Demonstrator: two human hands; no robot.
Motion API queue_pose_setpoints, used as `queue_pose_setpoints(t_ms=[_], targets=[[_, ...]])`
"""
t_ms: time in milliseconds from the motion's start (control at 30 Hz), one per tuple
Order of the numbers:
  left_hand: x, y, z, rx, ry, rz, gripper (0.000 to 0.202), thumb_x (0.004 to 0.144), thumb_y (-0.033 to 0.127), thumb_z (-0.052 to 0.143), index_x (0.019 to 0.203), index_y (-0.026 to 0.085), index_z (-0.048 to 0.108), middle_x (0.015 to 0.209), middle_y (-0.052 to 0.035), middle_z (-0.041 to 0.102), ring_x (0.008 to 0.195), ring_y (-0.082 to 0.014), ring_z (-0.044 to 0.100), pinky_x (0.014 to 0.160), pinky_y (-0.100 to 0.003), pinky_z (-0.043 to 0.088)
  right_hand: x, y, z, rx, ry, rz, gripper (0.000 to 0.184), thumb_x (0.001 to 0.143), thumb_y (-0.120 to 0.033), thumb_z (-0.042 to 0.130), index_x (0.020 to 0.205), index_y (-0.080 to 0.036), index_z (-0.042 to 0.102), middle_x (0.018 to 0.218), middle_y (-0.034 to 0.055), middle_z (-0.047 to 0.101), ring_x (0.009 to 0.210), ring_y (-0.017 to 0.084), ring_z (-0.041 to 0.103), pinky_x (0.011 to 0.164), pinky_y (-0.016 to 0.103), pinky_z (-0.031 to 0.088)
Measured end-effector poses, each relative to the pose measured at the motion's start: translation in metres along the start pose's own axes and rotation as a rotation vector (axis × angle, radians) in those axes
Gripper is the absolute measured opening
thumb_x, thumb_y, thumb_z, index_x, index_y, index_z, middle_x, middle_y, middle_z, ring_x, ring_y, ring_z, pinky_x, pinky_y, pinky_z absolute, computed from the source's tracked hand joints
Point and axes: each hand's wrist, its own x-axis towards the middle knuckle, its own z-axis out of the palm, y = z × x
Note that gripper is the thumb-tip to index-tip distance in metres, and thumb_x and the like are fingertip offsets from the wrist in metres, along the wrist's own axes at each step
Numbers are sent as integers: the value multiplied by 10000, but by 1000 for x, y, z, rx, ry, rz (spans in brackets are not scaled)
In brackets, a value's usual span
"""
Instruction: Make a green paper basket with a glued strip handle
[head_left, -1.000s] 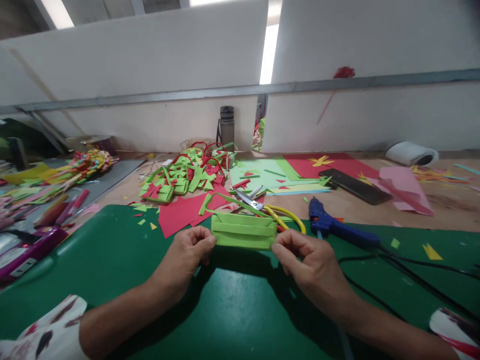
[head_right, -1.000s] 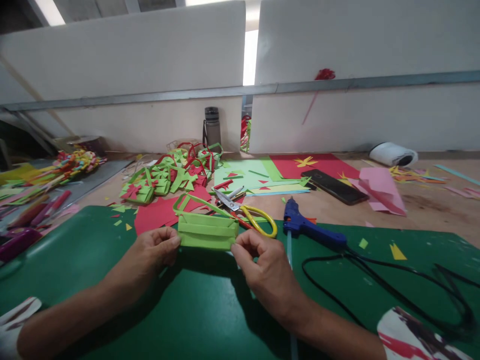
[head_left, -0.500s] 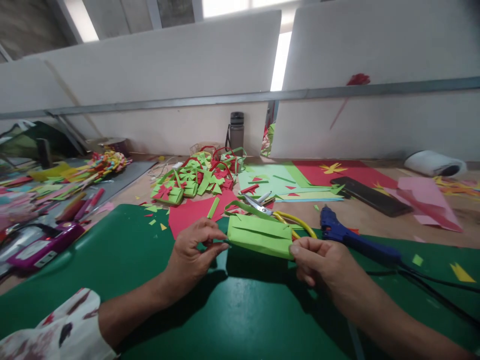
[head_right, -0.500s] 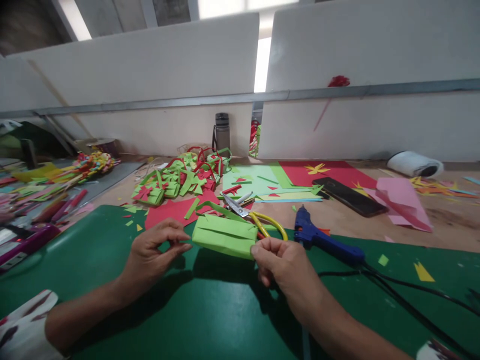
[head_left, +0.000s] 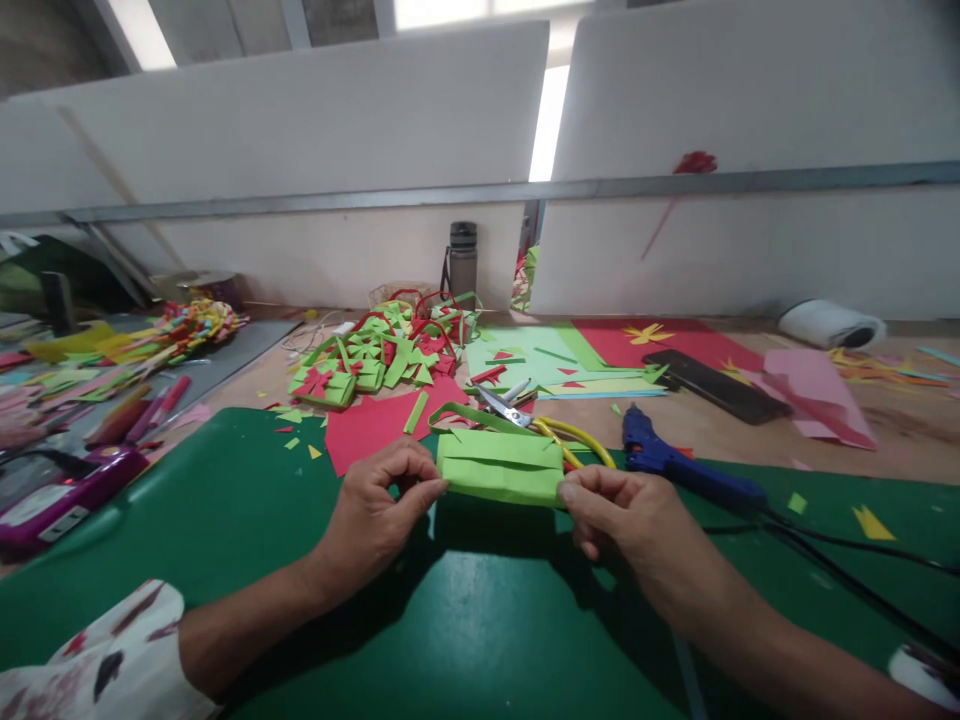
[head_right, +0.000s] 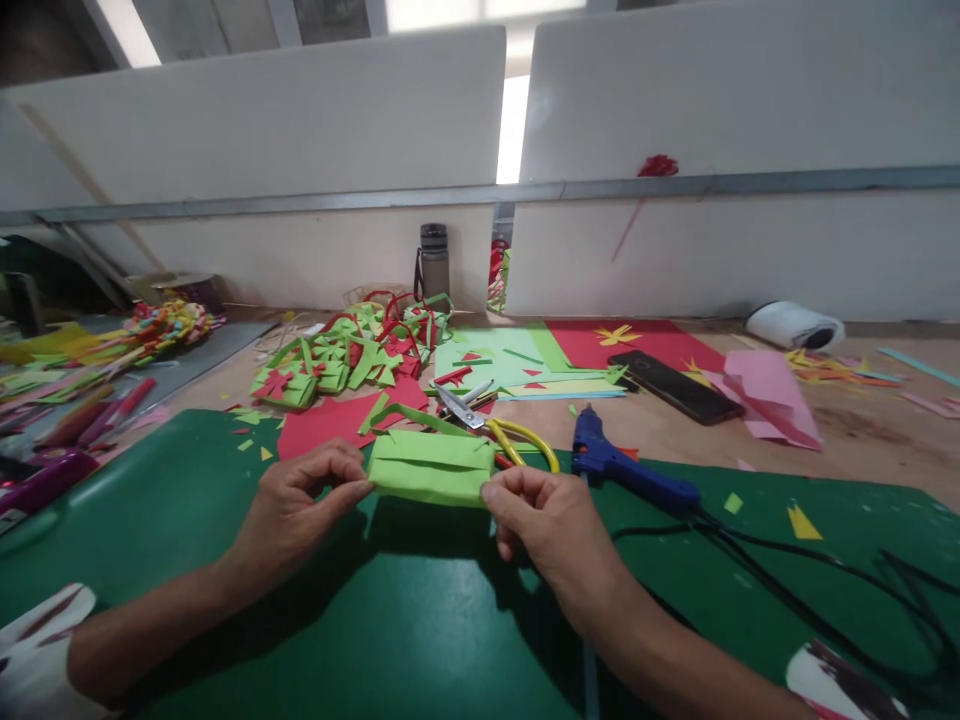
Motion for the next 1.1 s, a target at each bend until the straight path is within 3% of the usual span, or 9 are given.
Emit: queue_pose_setpoints(t_ms=[200, 300, 467, 600, 767, 1100], targets=[[-3, 3, -2, 14, -60, -49, 147, 807, 226, 544, 676, 173, 507, 686, 18, 510, 642, -112, 469, 619, -227, 376, -7, -8, 2, -93, 35, -65, 211, 681, -343, 624, 593, -165, 554, 443, -23, 543, 432, 91, 438, 452, 225, 325], [-2, 5, -1, -48, -74, -167, 160, 796, 256, 564, 675, 170, 503, 658, 27, 488, 609, -101, 444, 581, -215, 359, -8, -10, 3, -102, 47, -97, 220, 701, -334, 609, 577, -169, 533, 428, -37, 514, 414, 81, 420, 425, 211, 320], [5, 3, -2, -450, -85, -512, 228, 750, 322, 627, 658, 158, 499, 560, 53, 417, 495, -65, 351, 475, -187, 284, -5, -8, 0, -104, 131, -310, 159, 750, -332, 605, 732, -174, 609, 556, -26, 585, 502, 105, 536, 482, 205, 429], [9, 3, -2, -668, -130, -625, 292, 687, 336, 691, 609, 152, 479, 532, 53, 400, 483, -61, 336, 472, -182, 297, -7, -9, -2, -245, 225, -534, 67, 763, -256, 625, 753, -195, 651, 674, -15, 657, 592, 112, 603, 554, 192, 474], [8, 2, -2, -707, -144, -670, 309, 661, 344, 722, 599, 154, 486, 491, 62, 379, 461, -58, 311, 461, -177, 295, -8, -11, 1, -341, 282, -708, 47, 765, -178, 631, 778, -219, 650, 738, -31, 671, 648, 104, 617, 575, 175, 475], [6, 3, 0, -688, -165, -649, 297, 669, 332, 721, 591, 148, 501, 488, 56, 410, 456, -56, 326, 461, -175, 289, -1, -6, 1, -282, 197, -702, 51, 742, -167, 657, 719, -201, 627, 702, -14, 609, 655, 126, 571, 622, 238, 471]])
